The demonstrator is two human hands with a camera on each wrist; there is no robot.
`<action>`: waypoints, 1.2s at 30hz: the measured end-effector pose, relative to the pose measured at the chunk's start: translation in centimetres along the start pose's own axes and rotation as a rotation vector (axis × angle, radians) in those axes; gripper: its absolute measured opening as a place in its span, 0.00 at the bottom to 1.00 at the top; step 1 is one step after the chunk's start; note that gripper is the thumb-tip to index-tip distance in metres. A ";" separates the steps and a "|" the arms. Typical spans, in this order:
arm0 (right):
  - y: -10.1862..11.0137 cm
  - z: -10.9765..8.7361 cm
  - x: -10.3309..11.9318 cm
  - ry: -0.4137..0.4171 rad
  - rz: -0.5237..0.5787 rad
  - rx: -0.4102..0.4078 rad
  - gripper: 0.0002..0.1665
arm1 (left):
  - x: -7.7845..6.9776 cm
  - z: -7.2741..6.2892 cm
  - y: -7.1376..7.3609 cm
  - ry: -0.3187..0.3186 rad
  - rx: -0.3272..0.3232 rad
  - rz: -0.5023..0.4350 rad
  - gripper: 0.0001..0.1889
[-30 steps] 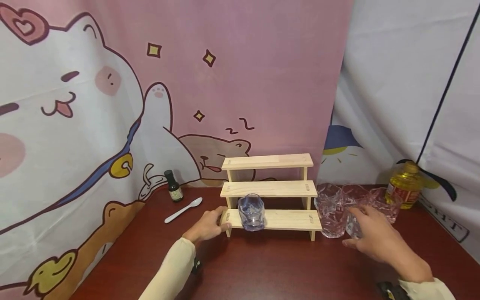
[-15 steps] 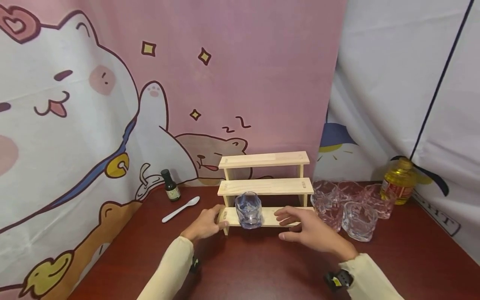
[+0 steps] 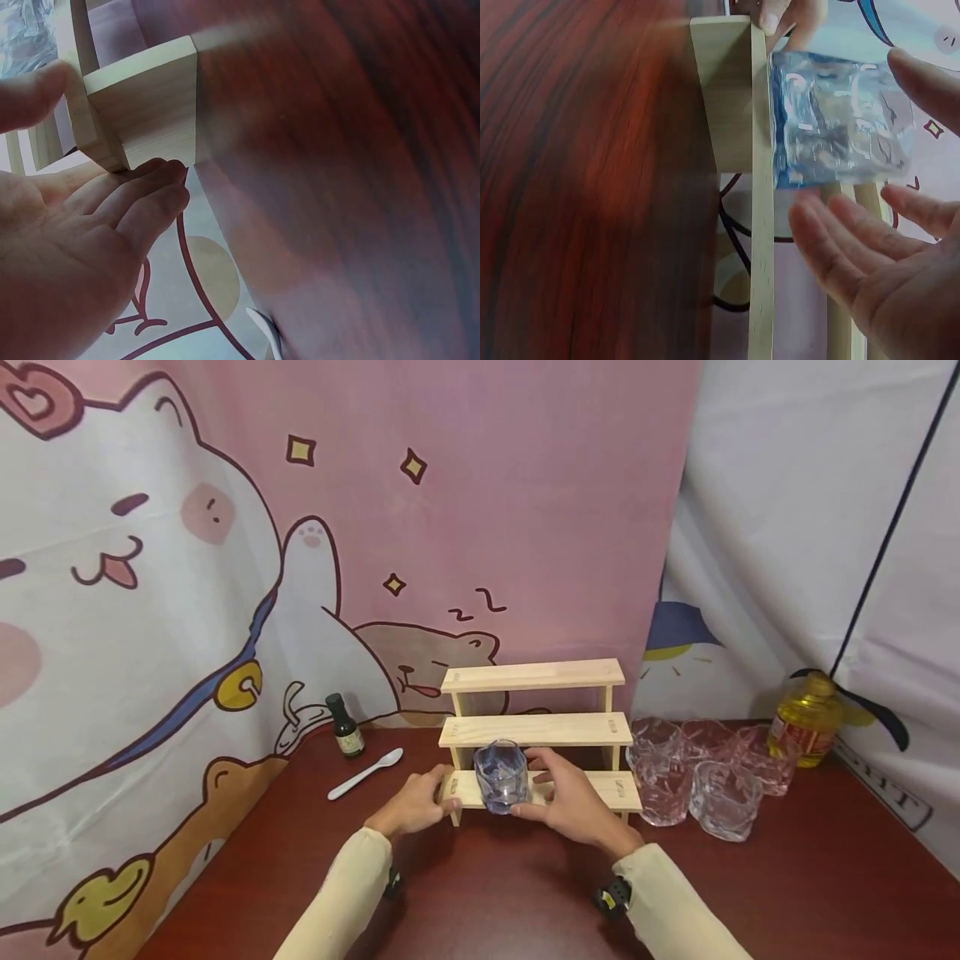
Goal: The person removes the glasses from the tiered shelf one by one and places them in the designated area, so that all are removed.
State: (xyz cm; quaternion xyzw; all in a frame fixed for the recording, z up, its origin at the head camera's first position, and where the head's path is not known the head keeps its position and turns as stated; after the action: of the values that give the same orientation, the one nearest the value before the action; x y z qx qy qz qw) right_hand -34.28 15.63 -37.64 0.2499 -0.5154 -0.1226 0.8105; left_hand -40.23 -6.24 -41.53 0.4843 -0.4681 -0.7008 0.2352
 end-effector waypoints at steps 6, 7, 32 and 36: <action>-1.4 1.4 0.7 -0.034 -0.006 -0.023 0.55 | 0.2 -0.2 -0.2 0.019 -0.003 0.001 0.30; -1.6 1.5 0.7 -0.040 -0.015 -0.028 0.56 | 0.2 -0.2 -0.2 0.023 -0.002 0.000 0.30; -3.0 2.7 -0.3 -0.129 0.062 -0.132 0.50 | -0.2 -0.1 -0.5 0.011 -0.013 0.002 0.30; -3.0 2.9 -0.3 -0.135 0.064 -0.124 0.50 | 0.0 -0.1 -0.4 0.018 -0.019 0.008 0.30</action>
State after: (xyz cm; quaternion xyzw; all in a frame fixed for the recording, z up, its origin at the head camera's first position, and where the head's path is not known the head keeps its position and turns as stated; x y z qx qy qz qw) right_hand -36.84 12.41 -38.49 0.1738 -0.5680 -0.1447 0.7914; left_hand -40.07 -6.10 -41.92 0.4866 -0.4611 -0.6999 0.2466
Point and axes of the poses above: each hand's wrist, its own z-axis towards the middle knuckle, its own y-axis out of the back of the hand, x = y × z, the point moved 8 cm from there along z, towards the middle knuckle, and after that the axes turned 4 degrees about z, right-handed, at the moved point
